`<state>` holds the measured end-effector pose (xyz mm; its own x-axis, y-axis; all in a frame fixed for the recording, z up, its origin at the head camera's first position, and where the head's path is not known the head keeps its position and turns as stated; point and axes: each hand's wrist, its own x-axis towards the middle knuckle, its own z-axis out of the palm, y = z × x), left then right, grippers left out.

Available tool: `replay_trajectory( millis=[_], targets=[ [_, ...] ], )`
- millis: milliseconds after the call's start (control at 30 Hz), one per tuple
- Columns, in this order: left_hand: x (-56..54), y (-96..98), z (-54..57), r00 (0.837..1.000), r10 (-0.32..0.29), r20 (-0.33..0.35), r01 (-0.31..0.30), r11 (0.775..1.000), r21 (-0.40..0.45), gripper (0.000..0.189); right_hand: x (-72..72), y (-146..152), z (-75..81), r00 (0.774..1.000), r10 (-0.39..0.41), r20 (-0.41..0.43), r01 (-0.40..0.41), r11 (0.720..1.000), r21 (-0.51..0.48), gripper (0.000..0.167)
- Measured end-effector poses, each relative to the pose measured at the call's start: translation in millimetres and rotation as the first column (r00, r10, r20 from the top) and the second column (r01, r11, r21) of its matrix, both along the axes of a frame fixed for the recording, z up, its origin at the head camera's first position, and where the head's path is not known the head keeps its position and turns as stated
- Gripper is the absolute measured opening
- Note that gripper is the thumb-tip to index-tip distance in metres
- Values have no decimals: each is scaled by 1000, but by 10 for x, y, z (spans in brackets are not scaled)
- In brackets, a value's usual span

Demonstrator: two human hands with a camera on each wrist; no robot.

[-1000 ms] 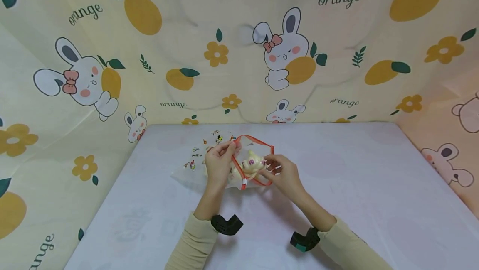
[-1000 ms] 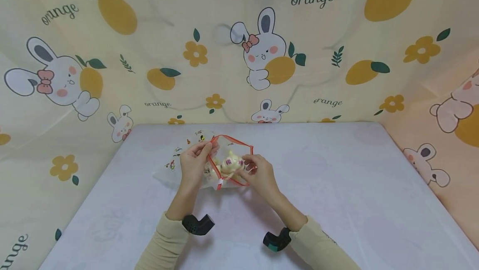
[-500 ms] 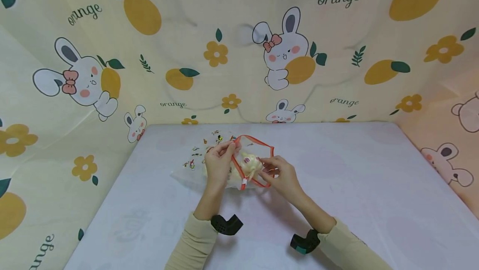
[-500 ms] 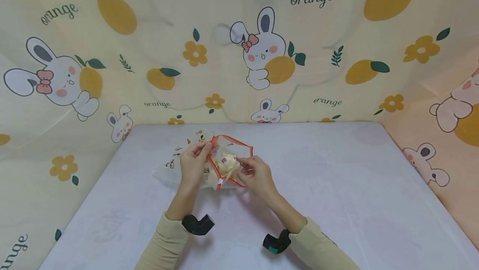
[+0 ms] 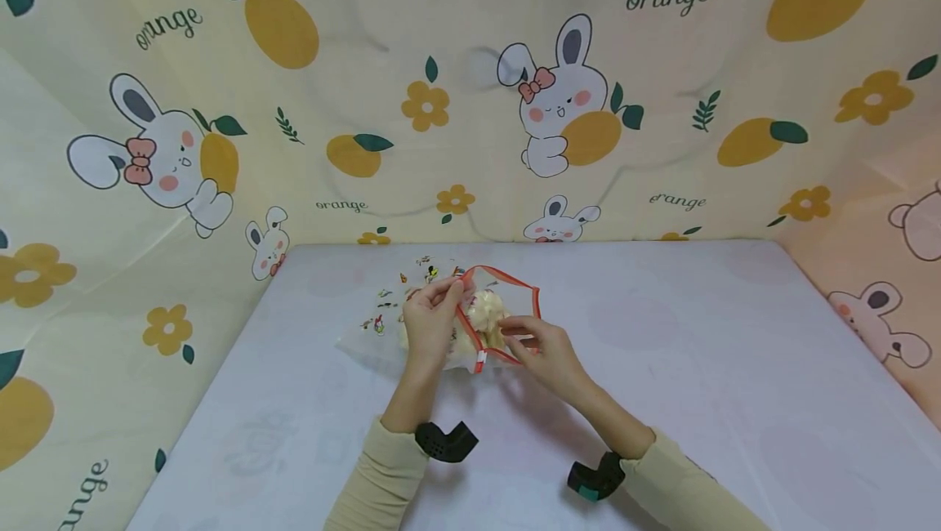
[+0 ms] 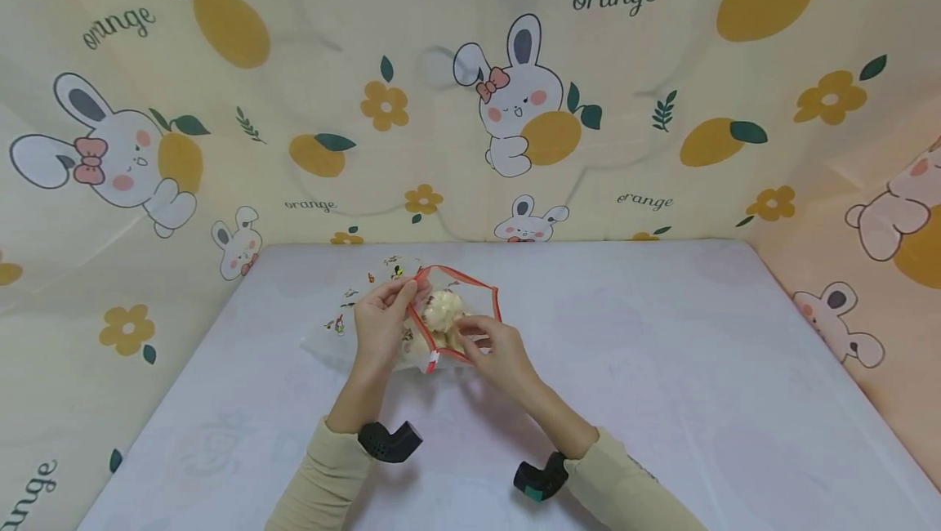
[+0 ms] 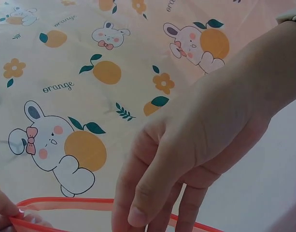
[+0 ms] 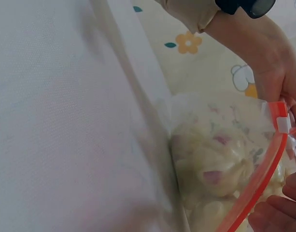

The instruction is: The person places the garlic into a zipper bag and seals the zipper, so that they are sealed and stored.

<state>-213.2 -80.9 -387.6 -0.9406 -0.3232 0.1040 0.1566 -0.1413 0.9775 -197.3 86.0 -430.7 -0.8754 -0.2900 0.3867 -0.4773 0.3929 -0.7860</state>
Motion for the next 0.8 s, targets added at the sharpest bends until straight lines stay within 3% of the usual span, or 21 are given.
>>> replay_trajectory(
  millis=[233, 500, 800],
  targets=[
    [14, 10, 6, 1000, -16, -5, 16, 1000, -27, 19, -40, -14, -16, 999, 43, 19, -43, 999, 25, 24],
    [23, 25, -41, 992, -11, -129, -19, 972, -233, 17, -90, -10, -19, 996, 69, 48, -71, 997, 38, 25],
    [37, 17, -60, 985, -65, -157, 20, 962, -272, 16, -125, 23, -46, 994, 64, 86, -70, 996, 57, 27]
  ],
)
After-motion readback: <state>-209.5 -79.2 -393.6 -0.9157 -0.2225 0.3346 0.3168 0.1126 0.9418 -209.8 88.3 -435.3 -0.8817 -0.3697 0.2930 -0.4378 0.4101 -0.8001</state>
